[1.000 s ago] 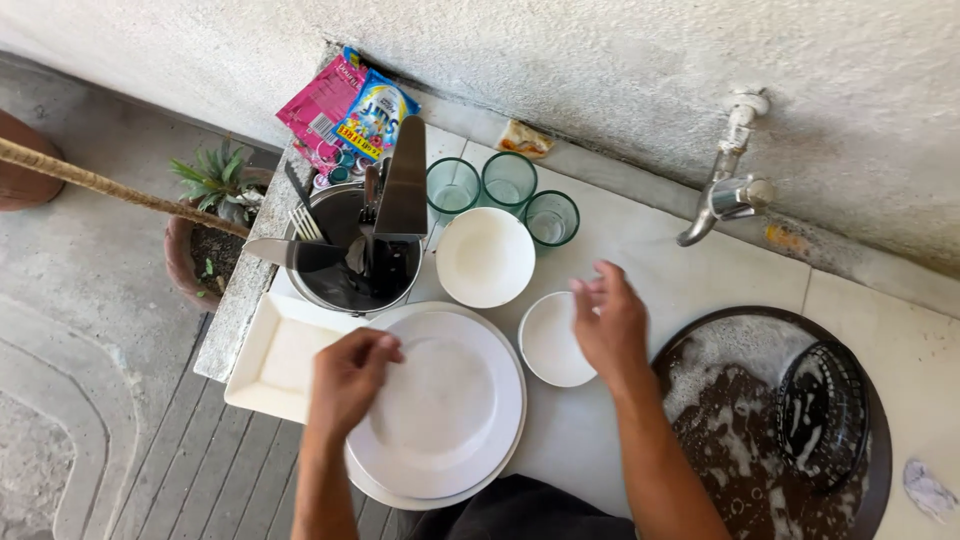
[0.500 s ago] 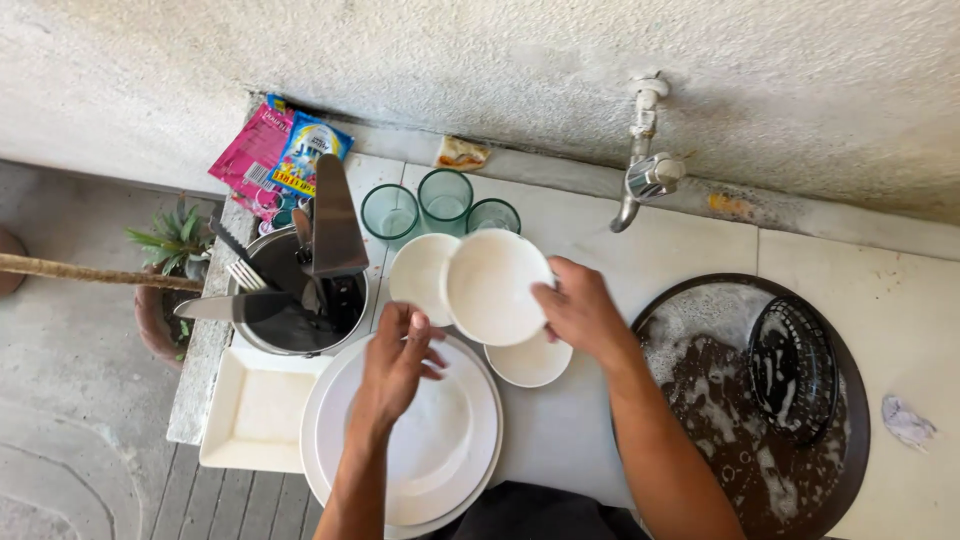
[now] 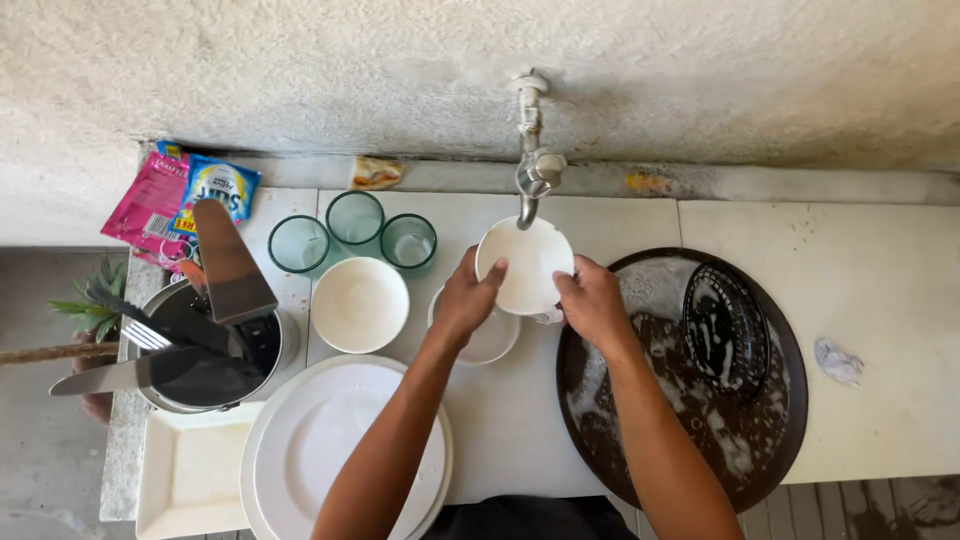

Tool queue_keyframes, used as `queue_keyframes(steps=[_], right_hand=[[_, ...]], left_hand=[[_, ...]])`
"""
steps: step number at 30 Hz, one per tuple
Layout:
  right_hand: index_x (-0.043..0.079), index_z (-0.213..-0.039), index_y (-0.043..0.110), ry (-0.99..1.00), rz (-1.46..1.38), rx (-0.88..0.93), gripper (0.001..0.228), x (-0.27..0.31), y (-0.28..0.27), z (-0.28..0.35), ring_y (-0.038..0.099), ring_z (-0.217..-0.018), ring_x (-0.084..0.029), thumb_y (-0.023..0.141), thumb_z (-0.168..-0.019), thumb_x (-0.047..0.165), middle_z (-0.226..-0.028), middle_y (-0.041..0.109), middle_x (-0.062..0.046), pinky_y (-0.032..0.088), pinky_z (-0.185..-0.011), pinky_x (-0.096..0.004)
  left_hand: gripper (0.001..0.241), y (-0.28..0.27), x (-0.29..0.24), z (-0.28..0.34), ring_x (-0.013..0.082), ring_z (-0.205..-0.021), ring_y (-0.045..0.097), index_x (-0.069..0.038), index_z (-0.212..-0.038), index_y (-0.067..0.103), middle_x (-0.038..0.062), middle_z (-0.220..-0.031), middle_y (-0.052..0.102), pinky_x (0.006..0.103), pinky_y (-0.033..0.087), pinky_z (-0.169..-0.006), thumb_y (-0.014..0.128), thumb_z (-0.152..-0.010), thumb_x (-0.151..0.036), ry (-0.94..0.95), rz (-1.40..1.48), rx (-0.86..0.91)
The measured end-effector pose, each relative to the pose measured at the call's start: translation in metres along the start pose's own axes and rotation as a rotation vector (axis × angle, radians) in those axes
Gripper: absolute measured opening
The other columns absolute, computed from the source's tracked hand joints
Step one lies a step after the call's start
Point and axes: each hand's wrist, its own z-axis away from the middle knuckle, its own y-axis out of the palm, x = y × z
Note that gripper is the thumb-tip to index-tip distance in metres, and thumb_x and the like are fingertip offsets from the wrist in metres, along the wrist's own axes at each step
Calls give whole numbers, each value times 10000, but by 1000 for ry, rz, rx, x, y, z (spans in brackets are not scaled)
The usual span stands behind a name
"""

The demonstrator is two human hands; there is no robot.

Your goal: Rinsing and cleaning dishes, glasses, and utensils under a running tap on a counter.

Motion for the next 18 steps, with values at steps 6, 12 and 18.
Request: queue_keyframes(steps=[6,12,18], right_hand=[[-17,-1015,678,59,-11,54,200,3,4,2,600,-460,-130,575,-961,146,-656,682,-70,514,-462,-317],[-43,-946,686,111,-100,18,217,1,2,-24,590,-448,-139,576,-950,144,-637,663,-97,487,-426,-315],[-103,-1023,707,175,-46,36,278,15,12,-42,603,-560,-233,582,-953,135,-739,673,-185,499,-527,-396]], left_hand=[[603,-6,-6,15,244,-1011,727,-77,-1339,621,135,-1145,755,378,559,-856,636,-911,-501,-9,26,-36],[730,-19,-39,16,324,-806,720,-102,-1393,542,126,-1117,720,446,589,-662,543,-872,-612,-179,91,38],[657,-4,-12,-53,217,-893,699,-85,-1431,498,139,-1145,707,365,593,-680,522,-969,-551,-24,200,48]])
